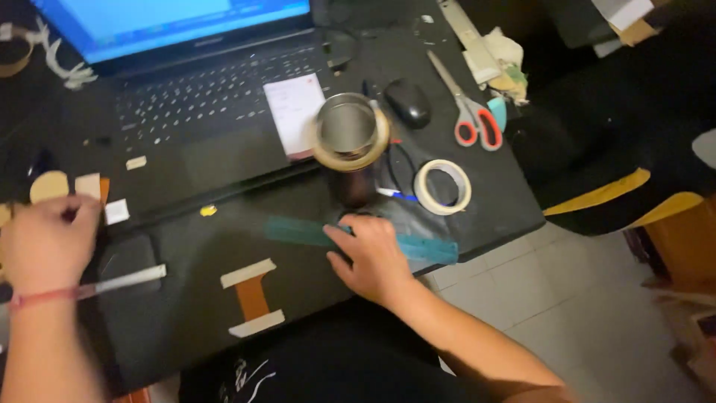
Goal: Preparing a tumbler for engraving by measuring, cutting, and precisely applying a stencil or tape to its surface.
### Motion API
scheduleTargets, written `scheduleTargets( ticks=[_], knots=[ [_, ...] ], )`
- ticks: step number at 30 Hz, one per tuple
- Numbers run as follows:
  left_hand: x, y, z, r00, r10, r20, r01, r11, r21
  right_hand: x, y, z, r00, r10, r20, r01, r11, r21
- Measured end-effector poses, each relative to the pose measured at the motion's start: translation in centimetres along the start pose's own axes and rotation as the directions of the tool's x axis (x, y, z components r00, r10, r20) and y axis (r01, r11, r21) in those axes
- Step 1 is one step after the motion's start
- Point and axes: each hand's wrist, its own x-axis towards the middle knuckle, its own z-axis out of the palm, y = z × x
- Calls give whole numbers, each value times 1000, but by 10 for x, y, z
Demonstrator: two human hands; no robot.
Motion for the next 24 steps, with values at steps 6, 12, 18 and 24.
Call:
scheduleTargets(
  ticks=[6,12,18,24],
  knots=[
    [-15,-5,17,998,17,-57,-19,1000,-18,-13,6,-2,988,-54,-146,66,994,82],
    [-52,13,11,899,190,-396,-304,919,-251,-20,12,-14,962,-141,-233,187,965,185],
    [-118,222,-65,719,-103,687,-336,814,474,-34,59,-86,665,-362,-653,593,787,168],
    [-137,306,-22,424,859,-288,-739,145,-658,66,214,-173,764,-250,-595,188,968,-166]
  ],
)
